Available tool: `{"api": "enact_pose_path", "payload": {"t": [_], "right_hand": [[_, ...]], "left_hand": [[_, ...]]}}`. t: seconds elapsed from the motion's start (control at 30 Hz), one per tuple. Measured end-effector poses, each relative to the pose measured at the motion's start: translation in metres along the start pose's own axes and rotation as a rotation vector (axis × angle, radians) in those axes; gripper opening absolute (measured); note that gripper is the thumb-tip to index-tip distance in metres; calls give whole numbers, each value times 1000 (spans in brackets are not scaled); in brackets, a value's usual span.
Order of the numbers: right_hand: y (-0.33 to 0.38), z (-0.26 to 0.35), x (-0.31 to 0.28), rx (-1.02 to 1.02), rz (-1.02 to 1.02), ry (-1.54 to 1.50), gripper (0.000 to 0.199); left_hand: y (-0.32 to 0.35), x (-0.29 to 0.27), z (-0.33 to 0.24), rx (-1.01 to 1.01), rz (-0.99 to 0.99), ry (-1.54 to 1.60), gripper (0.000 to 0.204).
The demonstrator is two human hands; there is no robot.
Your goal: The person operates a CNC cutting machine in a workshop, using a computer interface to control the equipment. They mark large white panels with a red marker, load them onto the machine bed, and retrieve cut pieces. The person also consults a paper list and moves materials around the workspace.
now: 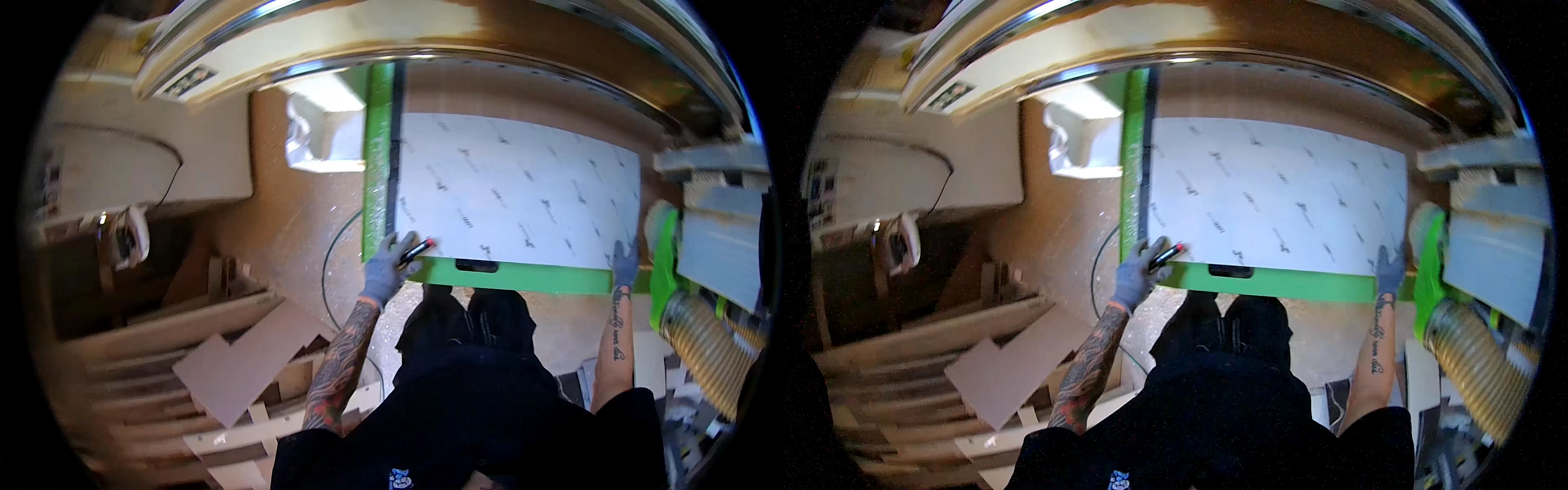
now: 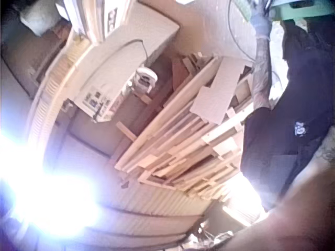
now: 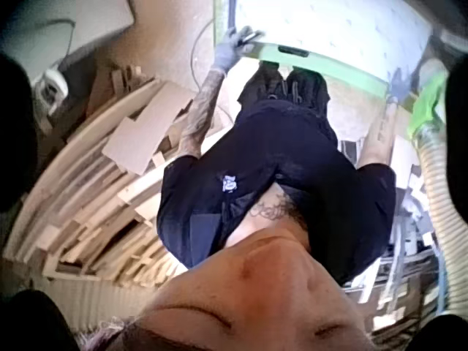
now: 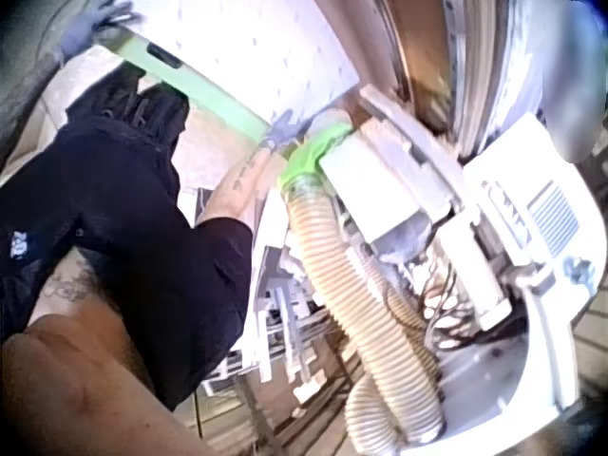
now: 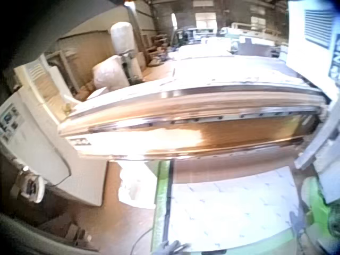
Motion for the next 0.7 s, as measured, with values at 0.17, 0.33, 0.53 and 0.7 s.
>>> {"api": "enact_pose_path", "payload": {"t": [0.17, 0.33, 0.53, 0.7], "right_hand": [[35, 1, -23, -220, 201, 21, 80], [25, 47, -38, -336, 140, 292, 87], [33, 41, -37, -224, 180, 376, 80], [36, 60, -49, -361, 94, 437, 75]], "left_hand": [[-4, 14, 11, -25, 38, -136, 60], [-8, 10, 4, 1, 55, -81, 56], [-4, 11, -9, -10, 59, -190, 52], [-4, 18, -2, 24, -1, -149, 47]]}}
Point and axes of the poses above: each hand's wrist, its own y-axis away from the middle knuckle, its own x-axis out of the palm, z = x × y, the point moved 9 cm from there along -y, towards the middle knuckle, and after that the axes turned 9 degrees about -x, right-handed, at the moved point
